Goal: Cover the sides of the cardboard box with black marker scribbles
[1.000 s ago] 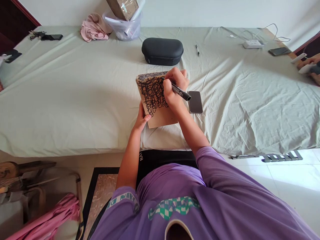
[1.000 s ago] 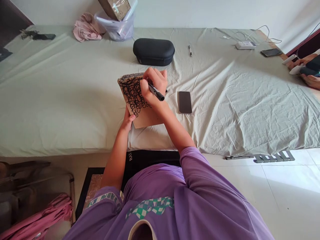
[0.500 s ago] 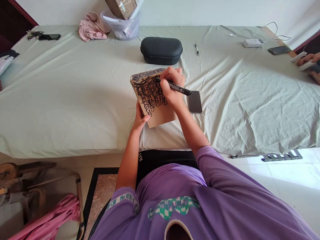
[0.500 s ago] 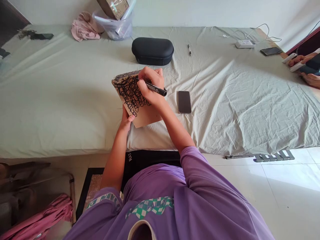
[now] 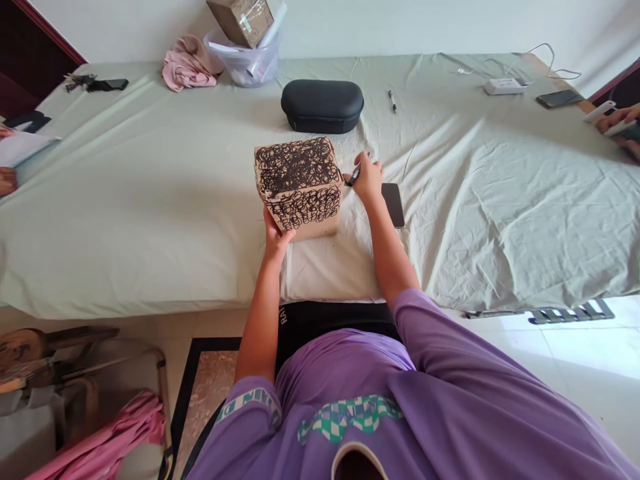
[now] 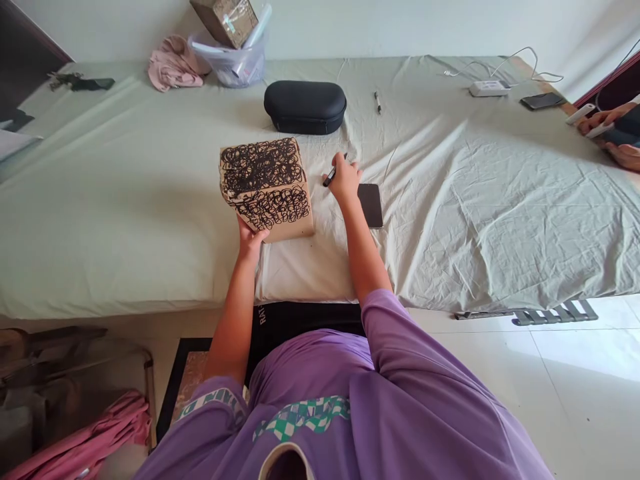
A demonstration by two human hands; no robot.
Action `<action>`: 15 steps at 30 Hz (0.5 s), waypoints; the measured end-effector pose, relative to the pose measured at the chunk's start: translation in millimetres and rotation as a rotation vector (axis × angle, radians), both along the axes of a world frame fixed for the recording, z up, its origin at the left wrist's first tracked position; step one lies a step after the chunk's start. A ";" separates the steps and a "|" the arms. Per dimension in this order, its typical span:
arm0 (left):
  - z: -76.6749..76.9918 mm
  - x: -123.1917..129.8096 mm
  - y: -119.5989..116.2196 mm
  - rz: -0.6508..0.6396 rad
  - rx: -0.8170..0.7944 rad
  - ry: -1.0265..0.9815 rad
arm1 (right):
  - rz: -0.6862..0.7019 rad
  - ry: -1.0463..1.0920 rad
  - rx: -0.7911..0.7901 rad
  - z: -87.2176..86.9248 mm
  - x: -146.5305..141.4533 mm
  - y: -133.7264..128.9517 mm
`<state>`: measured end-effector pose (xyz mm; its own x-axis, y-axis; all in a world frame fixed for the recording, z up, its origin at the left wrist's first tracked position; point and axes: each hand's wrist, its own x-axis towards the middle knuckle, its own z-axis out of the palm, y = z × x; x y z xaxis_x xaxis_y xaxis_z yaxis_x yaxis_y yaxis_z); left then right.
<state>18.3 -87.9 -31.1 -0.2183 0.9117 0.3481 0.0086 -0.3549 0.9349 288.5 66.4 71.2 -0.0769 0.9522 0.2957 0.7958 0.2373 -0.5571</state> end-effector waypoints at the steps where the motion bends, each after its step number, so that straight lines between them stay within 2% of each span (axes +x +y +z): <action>1: -0.6 0.8 0.6 -0.003 -0.026 0.000 | -0.029 -0.065 -0.059 -9.1 -3.0 -1.6; 4: -3.0 4.0 3.5 -0.025 -0.096 -0.001 | -0.069 -0.056 -0.155 -25.5 -11.6 -3.9; 7: -6.7 8.0 8.7 -0.039 -0.137 -0.018 | -0.058 0.103 -0.101 -22.7 -13.4 3.8; 9: -9.6 10.4 13.1 -0.039 -0.150 -0.010 | -0.050 0.251 0.036 -11.3 -10.7 13.2; 12: -13.5 13.2 18.8 -0.025 -0.153 0.074 | -0.003 0.418 0.255 15.6 -3.0 23.3; 15: -16.7 15.7 22.2 -0.005 -0.165 0.142 | 0.213 0.516 0.286 47.4 4.2 17.4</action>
